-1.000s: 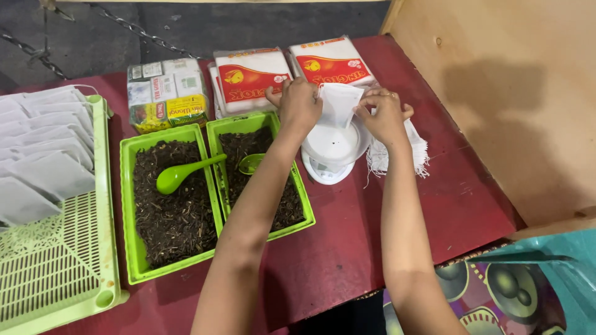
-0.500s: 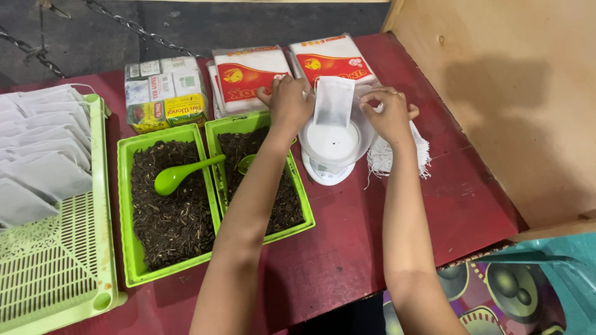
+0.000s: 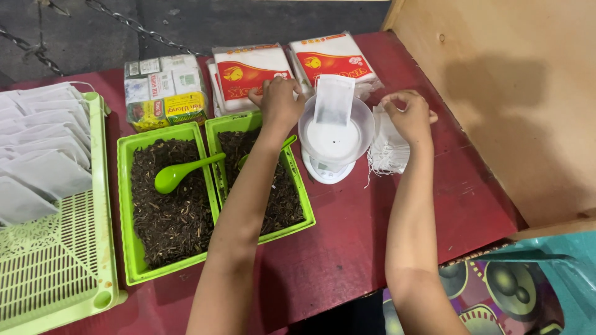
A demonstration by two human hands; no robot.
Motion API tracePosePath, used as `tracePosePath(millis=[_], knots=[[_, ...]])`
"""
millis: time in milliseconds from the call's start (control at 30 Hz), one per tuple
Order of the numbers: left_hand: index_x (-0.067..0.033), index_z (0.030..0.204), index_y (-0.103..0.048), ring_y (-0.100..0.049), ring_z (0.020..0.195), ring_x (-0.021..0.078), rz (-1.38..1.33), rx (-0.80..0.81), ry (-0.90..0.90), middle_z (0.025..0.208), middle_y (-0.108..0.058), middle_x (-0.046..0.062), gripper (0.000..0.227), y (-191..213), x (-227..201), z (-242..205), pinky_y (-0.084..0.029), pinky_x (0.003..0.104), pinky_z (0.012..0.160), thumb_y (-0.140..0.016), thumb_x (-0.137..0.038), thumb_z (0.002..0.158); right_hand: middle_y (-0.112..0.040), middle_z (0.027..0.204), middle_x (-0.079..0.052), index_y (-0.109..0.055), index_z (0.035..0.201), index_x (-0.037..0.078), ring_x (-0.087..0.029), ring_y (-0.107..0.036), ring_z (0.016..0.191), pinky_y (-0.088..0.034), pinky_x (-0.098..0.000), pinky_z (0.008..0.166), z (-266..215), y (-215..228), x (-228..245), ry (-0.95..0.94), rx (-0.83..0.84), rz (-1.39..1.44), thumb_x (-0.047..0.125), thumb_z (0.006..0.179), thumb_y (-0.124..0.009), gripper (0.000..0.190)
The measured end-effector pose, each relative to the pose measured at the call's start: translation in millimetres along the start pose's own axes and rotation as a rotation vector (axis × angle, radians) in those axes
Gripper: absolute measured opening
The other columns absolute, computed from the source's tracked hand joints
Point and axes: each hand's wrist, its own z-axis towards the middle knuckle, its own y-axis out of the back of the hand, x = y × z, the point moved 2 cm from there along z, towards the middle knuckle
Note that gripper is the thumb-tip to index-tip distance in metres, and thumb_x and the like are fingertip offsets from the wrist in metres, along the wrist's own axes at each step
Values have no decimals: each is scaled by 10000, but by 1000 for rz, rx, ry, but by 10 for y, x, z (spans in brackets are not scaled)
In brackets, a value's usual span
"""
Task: The person fills white tea bags with loose tea leaves using a green plastic scoop. They open each bag, add tea leaves, and place the filled bags into a green tray. The process is repeated multiple times with consistent hand movements.
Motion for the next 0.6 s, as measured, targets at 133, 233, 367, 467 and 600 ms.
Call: tracePosePath(millis=[133, 233, 367, 467, 600], knots=[[-258, 918, -727, -550, 1178, 282, 3, 6, 2, 1019, -633, 18, 83, 87, -56, -17, -271, 714, 1032, -690, -256, 843, -706, 1141, -149, -794, 1035, 219, -479, -618, 1140, -404, -713, 955, -25, 32, 108, 41, -22, 18, 198, 928, -739, 122], [-238, 906, -726, -559, 1156, 301, -46, -1, 2, 1021, -631, 33, 92, 176, -118, -51, -353, 747, 955, -701, -242, 818, -693, 1154, -119, -785, 1056, 231, -451, -607, 1164, -345, -752, 976, 36, -88, 23, 16, -2, 6, 230, 929, -742, 134], [-229, 943, -732, -534, 1180, 311, -5, 34, 7, 1069, -600, 59, 118, 42, -101, 5, -342, 740, 954, -678, -290, 858, -685, 1183, -79, -778, 1070, 269, -417, -589, 1198, -275, -819, 965, 62, -181, 140, 18, 24, -39, 263, 917, -718, 164], [-205, 981, -744, -516, 1208, 332, 5, 69, 4, 1115, -589, 96, 175, 163, -266, -97, -365, 733, 942, -672, -330, 881, -678, 1205, -106, -776, 1085, 257, -427, -573, 1218, -265, -826, 955, 131, -333, 94, 65, 38, -48, 267, 943, -700, 162], [-189, 1098, -754, -482, 1255, 372, 56, 149, 13, 1194, -579, 146, 339, -81, -243, -17, -304, 787, 961, -587, -443, 946, -632, 1292, -167, -767, 1144, 209, -472, -481, 1299, -200, -863, 959, 151, -509, 158, 86, 43, -32, 300, 995, -692, 190]])
